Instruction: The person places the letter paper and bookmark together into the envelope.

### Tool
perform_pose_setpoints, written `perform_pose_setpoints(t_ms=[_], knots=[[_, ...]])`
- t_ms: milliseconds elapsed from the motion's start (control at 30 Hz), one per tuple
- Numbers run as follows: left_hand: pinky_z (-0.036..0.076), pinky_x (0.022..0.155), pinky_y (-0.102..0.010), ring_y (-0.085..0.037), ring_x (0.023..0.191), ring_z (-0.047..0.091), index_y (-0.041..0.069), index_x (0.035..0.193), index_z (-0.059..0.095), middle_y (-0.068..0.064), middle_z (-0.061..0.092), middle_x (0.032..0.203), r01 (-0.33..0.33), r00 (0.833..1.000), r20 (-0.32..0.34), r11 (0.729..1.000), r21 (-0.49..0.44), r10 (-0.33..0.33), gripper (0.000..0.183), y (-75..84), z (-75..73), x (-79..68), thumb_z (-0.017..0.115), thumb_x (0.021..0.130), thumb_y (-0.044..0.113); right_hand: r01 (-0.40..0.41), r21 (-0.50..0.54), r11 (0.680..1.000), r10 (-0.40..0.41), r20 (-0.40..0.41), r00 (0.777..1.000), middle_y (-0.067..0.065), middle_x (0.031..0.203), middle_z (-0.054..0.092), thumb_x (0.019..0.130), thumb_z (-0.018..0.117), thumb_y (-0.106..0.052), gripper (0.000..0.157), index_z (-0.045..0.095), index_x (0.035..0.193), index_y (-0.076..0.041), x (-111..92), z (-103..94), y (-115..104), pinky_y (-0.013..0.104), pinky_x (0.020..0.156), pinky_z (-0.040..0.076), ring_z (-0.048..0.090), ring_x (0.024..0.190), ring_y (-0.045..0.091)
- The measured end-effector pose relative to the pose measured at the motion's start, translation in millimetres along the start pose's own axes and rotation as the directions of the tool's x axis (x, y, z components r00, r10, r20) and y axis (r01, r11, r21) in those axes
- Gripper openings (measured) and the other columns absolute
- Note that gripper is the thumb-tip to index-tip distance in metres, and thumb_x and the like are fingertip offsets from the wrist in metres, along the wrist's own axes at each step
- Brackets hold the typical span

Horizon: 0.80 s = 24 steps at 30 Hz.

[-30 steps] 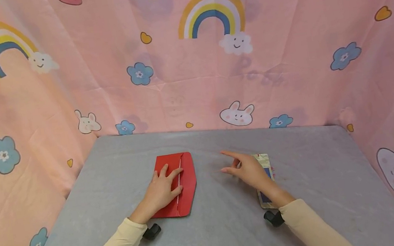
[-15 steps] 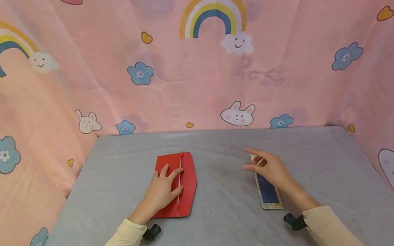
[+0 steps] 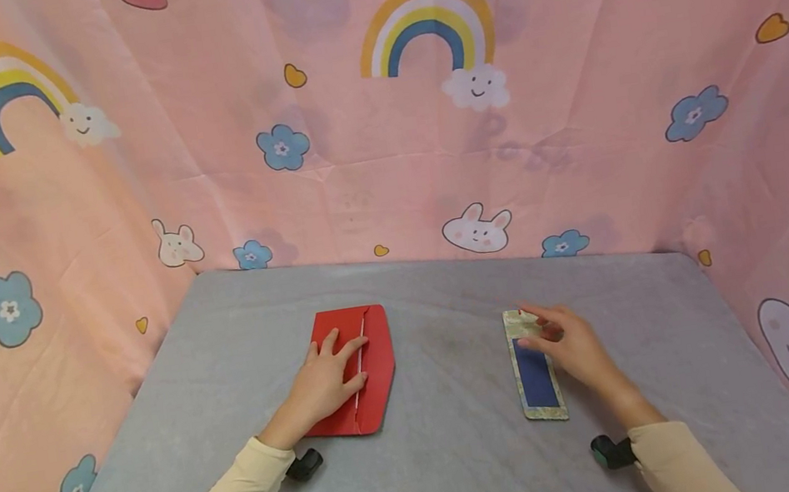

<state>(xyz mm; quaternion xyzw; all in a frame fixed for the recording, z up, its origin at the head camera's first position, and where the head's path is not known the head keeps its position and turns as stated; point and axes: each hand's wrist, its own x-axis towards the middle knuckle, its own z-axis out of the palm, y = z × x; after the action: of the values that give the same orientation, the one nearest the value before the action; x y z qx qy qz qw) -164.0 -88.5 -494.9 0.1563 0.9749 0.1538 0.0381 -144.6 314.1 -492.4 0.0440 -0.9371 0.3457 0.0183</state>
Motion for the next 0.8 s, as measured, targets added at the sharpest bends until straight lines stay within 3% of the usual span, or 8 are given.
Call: perform_pose_setpoints(t_ms=[167, 500, 800], knots=[[0.052, 0.094, -0.061, -0.061, 0.132, 0.04, 0.029, 0.145, 0.048, -0.025, 0.038, 0.154, 0.0, 1.0, -0.005, 1.0, 0.003, 0.0, 0.059, 0.2, -0.1, -0.3, 0.068, 0.091, 0.038, -0.022, -0.028, 0.999, 0.022, 0.004, 1.0, 0.02, 0.119, 0.053, 0.088, 0.074, -0.037, 0.066, 0.051, 0.145, -0.013, -1.2, 0.6, 6.8, 0.029, 0.071, 0.047, 0.059, 0.095, 0.026], [0.052, 0.093, -0.062, -0.061, 0.132, 0.04, 0.029, 0.145, 0.048, -0.025, 0.039, 0.153, -0.003, 1.0, -0.016, 1.0, 0.002, 0.003, 0.058, -1.3, 3.1, 0.7, 0.068, 0.091, 0.037, -0.035, -0.086, 0.996, 0.039, 0.038, 0.999, 0.016, 0.113, 0.052, 0.084, 0.077, -0.042, 0.072, 0.052, 0.144, -0.011, -0.1, 5.6, 15.4, 0.035, 0.075, 0.044, 0.054, 0.093, 0.026], [0.052, 0.092, -0.062, -0.06, 0.134, 0.038, 0.029, 0.145, 0.049, -0.024, 0.038, 0.154, 0.007, 1.0, -0.012, 1.0, -0.015, -0.008, 0.058, -0.3, 2.4, 0.7, 0.068, 0.091, 0.037, -0.031, -0.158, 0.987, 0.039, 0.051, 0.998, 0.015, 0.102, 0.049, 0.082, 0.08, -0.03, 0.069, 0.053, 0.142, -0.009, 2.8, 11.4, 11.7, 0.034, 0.068, 0.033, 0.042, 0.084, 0.023]])
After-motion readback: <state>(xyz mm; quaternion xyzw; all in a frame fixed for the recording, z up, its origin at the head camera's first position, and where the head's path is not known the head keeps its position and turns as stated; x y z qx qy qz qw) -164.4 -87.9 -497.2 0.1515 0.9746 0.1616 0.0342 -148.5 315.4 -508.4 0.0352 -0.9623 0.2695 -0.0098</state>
